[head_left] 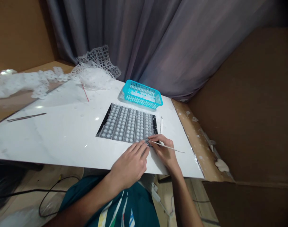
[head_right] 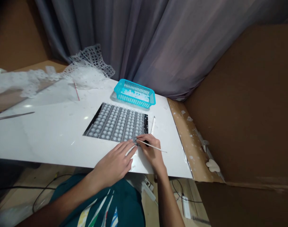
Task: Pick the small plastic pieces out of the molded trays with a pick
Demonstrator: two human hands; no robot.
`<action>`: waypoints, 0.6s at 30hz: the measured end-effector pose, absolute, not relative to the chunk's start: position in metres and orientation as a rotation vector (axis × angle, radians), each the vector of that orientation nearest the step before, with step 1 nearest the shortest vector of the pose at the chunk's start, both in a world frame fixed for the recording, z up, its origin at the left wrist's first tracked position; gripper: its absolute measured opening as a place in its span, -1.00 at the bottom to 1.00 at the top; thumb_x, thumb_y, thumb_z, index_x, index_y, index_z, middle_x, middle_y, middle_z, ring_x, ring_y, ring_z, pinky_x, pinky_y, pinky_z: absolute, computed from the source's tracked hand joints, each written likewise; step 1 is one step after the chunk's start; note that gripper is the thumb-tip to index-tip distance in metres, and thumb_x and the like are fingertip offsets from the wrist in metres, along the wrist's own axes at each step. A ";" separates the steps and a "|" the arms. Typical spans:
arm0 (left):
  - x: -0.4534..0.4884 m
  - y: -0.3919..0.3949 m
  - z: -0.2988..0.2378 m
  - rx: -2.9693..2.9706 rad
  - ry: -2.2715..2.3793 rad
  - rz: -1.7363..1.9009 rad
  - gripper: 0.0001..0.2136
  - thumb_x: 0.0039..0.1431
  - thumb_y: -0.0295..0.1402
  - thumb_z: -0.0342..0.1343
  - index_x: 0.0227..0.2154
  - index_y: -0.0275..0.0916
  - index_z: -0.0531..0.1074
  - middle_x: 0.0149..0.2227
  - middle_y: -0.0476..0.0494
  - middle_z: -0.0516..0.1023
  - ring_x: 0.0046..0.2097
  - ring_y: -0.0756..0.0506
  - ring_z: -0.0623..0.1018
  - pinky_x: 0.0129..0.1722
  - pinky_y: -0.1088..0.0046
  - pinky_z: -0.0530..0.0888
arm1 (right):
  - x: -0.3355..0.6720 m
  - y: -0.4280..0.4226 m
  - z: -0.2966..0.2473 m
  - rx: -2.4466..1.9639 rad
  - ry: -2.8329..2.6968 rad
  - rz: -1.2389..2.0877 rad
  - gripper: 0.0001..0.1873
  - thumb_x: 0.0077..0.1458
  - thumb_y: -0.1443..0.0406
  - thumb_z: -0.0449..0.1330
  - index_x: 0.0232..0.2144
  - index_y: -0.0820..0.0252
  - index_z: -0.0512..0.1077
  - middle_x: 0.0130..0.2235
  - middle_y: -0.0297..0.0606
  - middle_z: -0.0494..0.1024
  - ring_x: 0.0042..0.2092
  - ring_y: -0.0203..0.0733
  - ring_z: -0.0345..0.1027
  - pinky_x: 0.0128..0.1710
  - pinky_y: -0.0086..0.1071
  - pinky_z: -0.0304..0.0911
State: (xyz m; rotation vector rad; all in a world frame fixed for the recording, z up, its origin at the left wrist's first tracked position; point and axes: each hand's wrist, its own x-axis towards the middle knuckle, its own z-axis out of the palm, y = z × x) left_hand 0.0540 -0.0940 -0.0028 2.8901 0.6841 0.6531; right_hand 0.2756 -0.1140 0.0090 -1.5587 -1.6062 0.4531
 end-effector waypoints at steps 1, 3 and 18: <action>0.054 -0.094 -0.002 2.888 0.682 0.651 -0.54 0.54 -0.30 -0.06 0.37 -0.40 0.28 0.40 -0.41 0.37 0.46 -0.32 0.32 0.43 0.06 0.22 | 0.276 -0.113 0.010 -1.559 -1.625 0.450 -0.89 0.31 0.24 0.34 -0.29 0.05 0.67 -0.09 -0.16 0.74 -0.04 0.04 0.63 0.05 -0.10 0.49; 0.053 -0.094 -0.001 2.885 0.679 0.645 -0.54 0.54 -0.31 -0.05 0.37 -0.41 0.27 0.41 -0.44 0.36 0.46 -0.32 0.31 0.43 0.06 0.23 | 0.276 -0.112 0.011 -1.568 -1.645 0.434 -0.89 0.31 0.26 0.33 -0.28 0.04 0.67 -0.10 -0.16 0.74 -0.05 0.03 0.63 0.03 -0.11 0.49; 0.054 -0.093 -0.008 2.891 0.677 0.656 -0.51 0.54 -0.27 -0.06 0.39 -0.41 0.26 0.43 -0.41 0.34 0.50 -0.30 0.24 0.46 0.07 0.17 | 0.274 -0.114 0.017 -1.564 -1.708 0.427 -0.91 0.28 0.30 0.35 -0.32 0.06 0.63 -0.09 -0.14 0.72 -0.04 0.05 0.62 0.02 -0.09 0.50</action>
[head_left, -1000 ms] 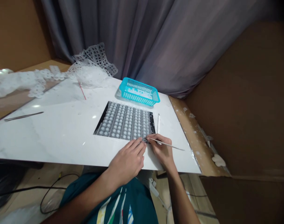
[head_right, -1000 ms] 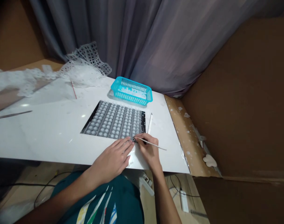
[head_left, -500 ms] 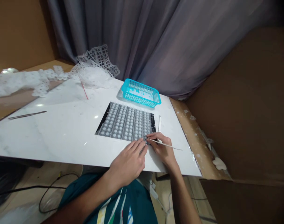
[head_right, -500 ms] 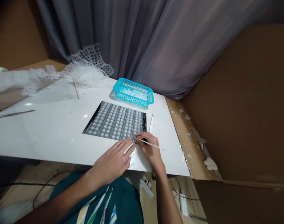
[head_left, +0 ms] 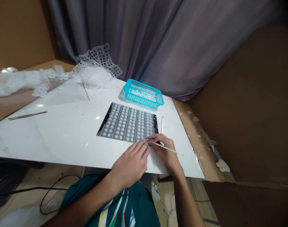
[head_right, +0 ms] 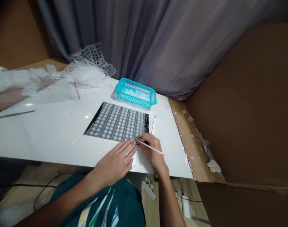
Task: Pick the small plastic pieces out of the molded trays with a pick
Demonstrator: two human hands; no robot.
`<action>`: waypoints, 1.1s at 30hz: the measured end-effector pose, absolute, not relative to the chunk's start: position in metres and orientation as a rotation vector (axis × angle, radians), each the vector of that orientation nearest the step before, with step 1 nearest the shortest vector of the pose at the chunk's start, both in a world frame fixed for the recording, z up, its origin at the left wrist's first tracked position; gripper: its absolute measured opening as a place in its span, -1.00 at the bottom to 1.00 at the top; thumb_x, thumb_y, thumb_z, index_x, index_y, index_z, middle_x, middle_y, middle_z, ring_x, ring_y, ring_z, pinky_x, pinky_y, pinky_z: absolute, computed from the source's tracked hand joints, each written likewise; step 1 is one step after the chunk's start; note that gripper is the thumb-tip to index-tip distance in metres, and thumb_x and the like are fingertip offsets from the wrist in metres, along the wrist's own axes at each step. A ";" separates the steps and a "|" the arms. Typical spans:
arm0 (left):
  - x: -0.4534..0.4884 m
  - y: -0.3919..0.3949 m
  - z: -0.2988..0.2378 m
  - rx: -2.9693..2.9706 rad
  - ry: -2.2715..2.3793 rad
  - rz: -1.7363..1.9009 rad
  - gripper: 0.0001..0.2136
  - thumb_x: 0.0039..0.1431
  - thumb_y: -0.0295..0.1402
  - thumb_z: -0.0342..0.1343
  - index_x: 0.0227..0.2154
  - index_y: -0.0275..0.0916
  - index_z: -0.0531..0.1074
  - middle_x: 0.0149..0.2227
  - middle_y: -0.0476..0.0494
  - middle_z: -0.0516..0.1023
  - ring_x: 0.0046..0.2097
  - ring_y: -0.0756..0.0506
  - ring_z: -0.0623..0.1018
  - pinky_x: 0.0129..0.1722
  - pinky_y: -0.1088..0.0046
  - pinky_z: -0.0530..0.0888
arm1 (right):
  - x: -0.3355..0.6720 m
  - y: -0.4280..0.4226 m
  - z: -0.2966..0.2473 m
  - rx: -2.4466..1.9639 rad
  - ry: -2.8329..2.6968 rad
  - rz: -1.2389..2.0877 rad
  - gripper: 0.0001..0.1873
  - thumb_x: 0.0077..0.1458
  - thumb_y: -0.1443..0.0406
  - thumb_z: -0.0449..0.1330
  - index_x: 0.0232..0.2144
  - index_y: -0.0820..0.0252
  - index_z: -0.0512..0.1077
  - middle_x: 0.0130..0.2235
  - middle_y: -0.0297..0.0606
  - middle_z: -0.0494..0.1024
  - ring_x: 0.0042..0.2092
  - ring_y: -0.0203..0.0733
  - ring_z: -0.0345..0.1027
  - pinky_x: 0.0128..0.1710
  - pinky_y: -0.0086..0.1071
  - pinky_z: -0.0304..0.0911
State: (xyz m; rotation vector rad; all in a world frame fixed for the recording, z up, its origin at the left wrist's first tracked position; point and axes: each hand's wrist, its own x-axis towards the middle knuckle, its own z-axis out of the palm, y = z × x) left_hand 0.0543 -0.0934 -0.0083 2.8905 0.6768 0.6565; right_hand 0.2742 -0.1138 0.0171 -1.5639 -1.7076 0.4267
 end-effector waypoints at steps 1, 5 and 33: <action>0.054 -0.093 -0.009 2.891 0.673 0.659 -0.51 0.54 -0.26 -0.05 0.39 -0.40 0.26 0.42 -0.41 0.35 0.50 -0.30 0.24 0.46 0.07 0.17 | 0.274 -0.114 0.017 -1.564 -1.724 0.416 -0.90 0.28 0.31 0.35 -0.33 0.06 0.63 -0.09 -0.14 0.72 -0.04 0.05 0.62 0.02 -0.09 0.50; 0.055 -0.093 -0.008 2.895 0.664 0.659 -0.51 0.53 -0.25 -0.03 0.38 -0.42 0.28 0.41 -0.41 0.38 0.49 -0.31 0.27 0.47 0.08 0.17 | 0.271 -0.113 0.020 -1.584 -1.803 0.358 -0.88 0.28 0.35 0.32 -0.31 0.05 0.64 -0.11 -0.15 0.72 -0.04 0.06 0.61 0.00 -0.09 0.50; 0.054 -0.093 -0.007 2.897 0.665 0.628 -0.51 0.52 -0.27 -0.02 0.38 -0.41 0.27 0.40 -0.43 0.37 0.47 -0.33 0.29 0.45 0.05 0.18 | 0.277 -0.114 0.015 -1.546 -1.623 0.508 -0.91 0.28 0.27 0.35 -0.32 0.06 0.64 -0.10 -0.15 0.73 -0.05 0.05 0.63 0.03 -0.08 0.49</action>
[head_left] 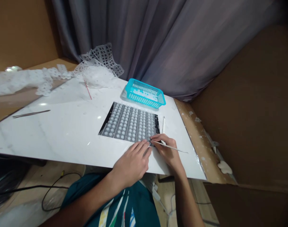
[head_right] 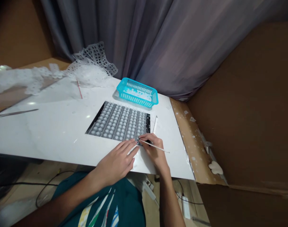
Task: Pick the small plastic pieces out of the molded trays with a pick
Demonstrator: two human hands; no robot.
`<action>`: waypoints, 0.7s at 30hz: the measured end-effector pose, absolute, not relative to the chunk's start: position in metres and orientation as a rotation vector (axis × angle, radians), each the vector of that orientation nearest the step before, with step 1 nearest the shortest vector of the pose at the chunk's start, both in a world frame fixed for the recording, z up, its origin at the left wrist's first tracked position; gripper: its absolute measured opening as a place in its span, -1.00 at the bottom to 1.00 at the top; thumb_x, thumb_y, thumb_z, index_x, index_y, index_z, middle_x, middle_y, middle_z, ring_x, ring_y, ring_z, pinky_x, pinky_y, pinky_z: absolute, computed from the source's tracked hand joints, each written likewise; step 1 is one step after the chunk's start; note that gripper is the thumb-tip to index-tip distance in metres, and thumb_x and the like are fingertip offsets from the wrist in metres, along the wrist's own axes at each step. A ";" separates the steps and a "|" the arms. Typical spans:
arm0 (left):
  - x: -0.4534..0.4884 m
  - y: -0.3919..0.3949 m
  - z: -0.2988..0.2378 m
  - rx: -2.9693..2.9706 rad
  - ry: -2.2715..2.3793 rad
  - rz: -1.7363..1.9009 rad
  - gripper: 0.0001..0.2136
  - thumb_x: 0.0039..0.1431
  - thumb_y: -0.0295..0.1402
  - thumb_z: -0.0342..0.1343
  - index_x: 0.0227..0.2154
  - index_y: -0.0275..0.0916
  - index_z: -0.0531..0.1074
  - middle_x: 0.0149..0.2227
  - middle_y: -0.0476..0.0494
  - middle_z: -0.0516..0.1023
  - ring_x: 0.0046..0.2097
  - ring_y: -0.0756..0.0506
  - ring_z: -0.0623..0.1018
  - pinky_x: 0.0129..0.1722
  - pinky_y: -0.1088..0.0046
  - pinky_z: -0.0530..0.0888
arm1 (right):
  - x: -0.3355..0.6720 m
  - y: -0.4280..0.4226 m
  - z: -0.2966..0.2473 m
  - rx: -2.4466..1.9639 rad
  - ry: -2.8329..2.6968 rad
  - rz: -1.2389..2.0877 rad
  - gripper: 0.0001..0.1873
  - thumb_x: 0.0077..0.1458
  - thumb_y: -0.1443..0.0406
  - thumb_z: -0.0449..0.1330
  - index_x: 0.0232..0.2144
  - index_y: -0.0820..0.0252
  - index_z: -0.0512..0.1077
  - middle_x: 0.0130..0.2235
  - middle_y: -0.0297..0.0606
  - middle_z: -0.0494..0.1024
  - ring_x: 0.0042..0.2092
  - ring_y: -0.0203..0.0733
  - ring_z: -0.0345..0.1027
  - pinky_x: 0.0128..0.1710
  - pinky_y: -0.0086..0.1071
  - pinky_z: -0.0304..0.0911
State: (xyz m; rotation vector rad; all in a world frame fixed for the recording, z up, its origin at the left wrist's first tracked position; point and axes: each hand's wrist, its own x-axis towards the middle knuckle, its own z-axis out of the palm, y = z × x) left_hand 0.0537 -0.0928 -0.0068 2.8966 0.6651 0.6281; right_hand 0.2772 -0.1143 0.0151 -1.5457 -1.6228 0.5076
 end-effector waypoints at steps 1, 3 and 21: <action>0.054 -0.093 -0.007 2.898 0.664 0.626 -0.52 0.52 -0.27 -0.03 0.38 -0.41 0.27 0.41 -0.43 0.36 0.48 -0.33 0.28 0.46 0.05 0.18 | 0.277 -0.114 0.015 -1.545 -1.643 0.492 -0.91 0.27 0.29 0.35 -0.32 0.06 0.64 -0.10 -0.15 0.72 -0.05 0.05 0.62 0.02 -0.09 0.49; 0.054 -0.093 -0.007 2.895 0.663 0.623 -0.52 0.53 -0.27 -0.04 0.37 -0.41 0.28 0.41 -0.42 0.36 0.48 -0.33 0.27 0.46 0.06 0.16 | 0.278 -0.113 0.016 -1.538 -1.709 0.445 -0.91 0.27 0.33 0.34 -0.31 0.05 0.64 -0.10 -0.15 0.72 -0.05 0.05 0.62 0.01 -0.09 0.49; 0.056 -0.091 -0.008 2.805 0.672 0.660 -0.56 0.53 -0.31 -0.03 0.36 -0.33 0.29 0.41 -0.30 0.38 0.47 -0.28 0.28 0.46 0.08 0.18 | 0.273 -0.106 0.004 -1.575 -1.446 0.428 -0.86 0.30 0.20 0.36 -0.30 0.09 0.67 -0.21 -0.17 0.74 -0.14 0.03 0.63 -0.08 -0.16 0.49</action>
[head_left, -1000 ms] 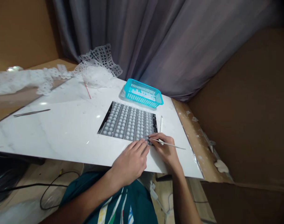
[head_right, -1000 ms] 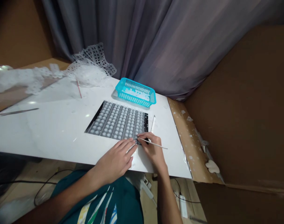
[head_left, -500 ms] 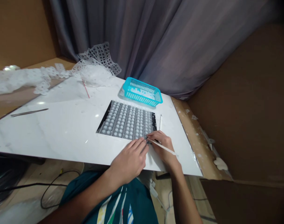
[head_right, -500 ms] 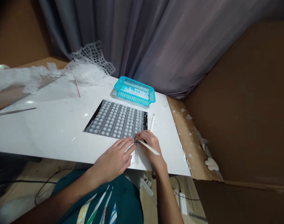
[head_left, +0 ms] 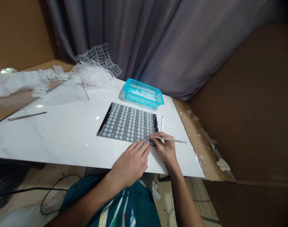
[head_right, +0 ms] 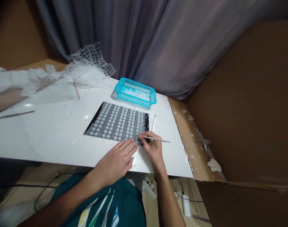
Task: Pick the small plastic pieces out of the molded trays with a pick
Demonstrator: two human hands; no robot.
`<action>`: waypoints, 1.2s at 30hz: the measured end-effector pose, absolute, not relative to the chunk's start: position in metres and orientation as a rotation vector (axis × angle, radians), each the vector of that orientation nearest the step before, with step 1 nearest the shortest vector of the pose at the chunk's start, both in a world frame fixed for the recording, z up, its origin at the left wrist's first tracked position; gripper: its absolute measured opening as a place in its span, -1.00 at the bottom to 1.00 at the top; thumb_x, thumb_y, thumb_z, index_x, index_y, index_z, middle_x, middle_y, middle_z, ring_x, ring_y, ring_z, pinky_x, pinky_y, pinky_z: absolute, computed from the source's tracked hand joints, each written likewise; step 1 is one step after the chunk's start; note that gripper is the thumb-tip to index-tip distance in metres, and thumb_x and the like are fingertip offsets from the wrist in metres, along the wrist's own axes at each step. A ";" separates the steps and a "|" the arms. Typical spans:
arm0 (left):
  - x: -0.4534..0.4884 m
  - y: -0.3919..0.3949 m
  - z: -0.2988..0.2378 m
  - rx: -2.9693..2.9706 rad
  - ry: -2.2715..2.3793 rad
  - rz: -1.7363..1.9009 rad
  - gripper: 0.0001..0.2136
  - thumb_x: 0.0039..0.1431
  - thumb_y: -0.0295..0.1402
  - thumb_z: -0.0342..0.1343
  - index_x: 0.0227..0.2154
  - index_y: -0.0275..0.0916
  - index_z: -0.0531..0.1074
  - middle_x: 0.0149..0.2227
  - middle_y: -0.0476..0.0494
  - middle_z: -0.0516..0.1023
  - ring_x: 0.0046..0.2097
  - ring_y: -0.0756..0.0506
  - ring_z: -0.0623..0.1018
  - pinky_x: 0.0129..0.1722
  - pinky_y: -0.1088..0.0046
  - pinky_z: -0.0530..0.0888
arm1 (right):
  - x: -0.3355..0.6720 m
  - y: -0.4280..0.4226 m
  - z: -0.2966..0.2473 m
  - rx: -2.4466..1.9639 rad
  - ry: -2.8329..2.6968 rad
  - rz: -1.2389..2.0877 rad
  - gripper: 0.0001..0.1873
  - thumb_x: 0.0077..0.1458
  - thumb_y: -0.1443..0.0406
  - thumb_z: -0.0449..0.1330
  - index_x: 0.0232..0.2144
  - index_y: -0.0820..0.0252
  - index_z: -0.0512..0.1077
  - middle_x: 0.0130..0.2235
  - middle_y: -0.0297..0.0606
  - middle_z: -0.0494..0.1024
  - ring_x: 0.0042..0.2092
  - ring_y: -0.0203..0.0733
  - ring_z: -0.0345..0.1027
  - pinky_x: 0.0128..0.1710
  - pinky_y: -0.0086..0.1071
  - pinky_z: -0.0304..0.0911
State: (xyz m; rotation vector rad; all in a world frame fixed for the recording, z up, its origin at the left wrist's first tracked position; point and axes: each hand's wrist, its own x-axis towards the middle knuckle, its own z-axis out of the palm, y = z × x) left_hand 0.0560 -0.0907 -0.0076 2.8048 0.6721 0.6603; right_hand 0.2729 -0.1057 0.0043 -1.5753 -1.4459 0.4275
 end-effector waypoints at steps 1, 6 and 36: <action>0.056 -0.091 -0.007 2.802 0.672 0.654 -0.56 0.52 -0.31 -0.03 0.36 -0.33 0.29 0.41 -0.30 0.38 0.47 -0.28 0.28 0.46 0.08 0.18 | 0.274 -0.105 0.005 -1.574 -1.428 0.420 -0.86 0.29 0.21 0.36 -0.31 0.10 0.67 -0.21 -0.18 0.74 -0.15 0.02 0.63 -0.09 -0.17 0.49; 0.055 -0.092 -0.002 2.800 0.664 0.645 -0.58 0.51 -0.33 -0.02 0.34 -0.33 0.30 0.40 -0.35 0.37 0.47 -0.30 0.29 0.44 0.06 0.23 | 0.280 -0.101 0.011 -1.565 -1.436 0.395 -0.88 0.27 0.24 0.36 -0.33 0.10 0.67 -0.20 -0.18 0.75 -0.14 0.02 0.64 -0.05 -0.17 0.48; 0.056 -0.091 -0.016 2.840 0.699 0.715 -0.54 0.56 -0.26 -0.05 0.39 -0.30 0.29 0.47 -0.38 0.27 0.53 -0.32 0.17 0.50 -0.01 0.14 | 0.276 -0.091 0.008 -1.578 -1.727 0.273 -0.82 0.26 0.41 0.27 -0.34 0.07 0.62 -0.16 -0.20 0.71 -0.10 -0.03 0.61 -0.05 -0.21 0.48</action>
